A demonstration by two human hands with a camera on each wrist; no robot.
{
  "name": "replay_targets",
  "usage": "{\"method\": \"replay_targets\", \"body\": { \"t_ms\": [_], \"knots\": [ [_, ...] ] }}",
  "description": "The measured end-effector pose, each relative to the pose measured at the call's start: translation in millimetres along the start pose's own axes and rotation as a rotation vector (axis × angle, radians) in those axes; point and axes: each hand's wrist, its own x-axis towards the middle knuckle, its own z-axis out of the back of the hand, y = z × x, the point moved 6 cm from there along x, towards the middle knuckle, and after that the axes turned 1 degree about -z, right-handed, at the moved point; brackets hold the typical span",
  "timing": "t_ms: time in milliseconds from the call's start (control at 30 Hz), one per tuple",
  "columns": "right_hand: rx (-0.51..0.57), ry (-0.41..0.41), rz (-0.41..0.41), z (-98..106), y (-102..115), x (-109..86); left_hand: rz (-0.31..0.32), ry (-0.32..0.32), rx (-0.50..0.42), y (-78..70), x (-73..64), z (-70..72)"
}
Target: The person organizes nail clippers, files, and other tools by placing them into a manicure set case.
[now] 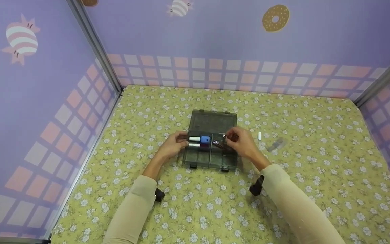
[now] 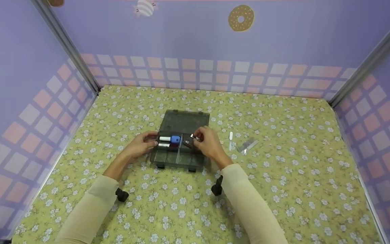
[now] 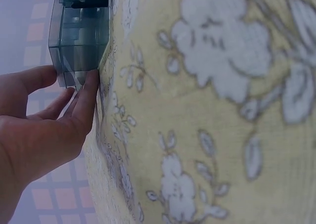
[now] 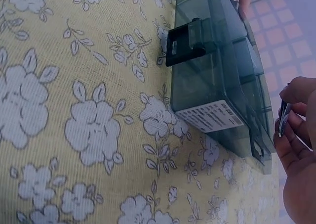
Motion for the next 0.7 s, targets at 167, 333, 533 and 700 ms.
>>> {"method": "replay_targets", "body": {
  "t_ms": [167, 333, 533, 700],
  "knots": [
    [-0.010, -0.011, 0.010, -2, -3, -0.1, 0.002, 0.008, -0.022, 2.4, 2.9, 0.1],
    [-0.005, -0.012, 0.027, -3, -4, -1.5, 0.007, 0.005, -0.029, 4.0, 2.1, 1.1],
    [0.049, 0.013, -0.025, 2, -6, -4.6, -0.002, 0.001, -0.026, 5.4, 1.4, 0.8],
    [0.108, 0.011, -0.083, 16, -13, -10.1, -0.007, 0.003, -0.044, 6.0, 1.2, 0.6]
  ]
}}
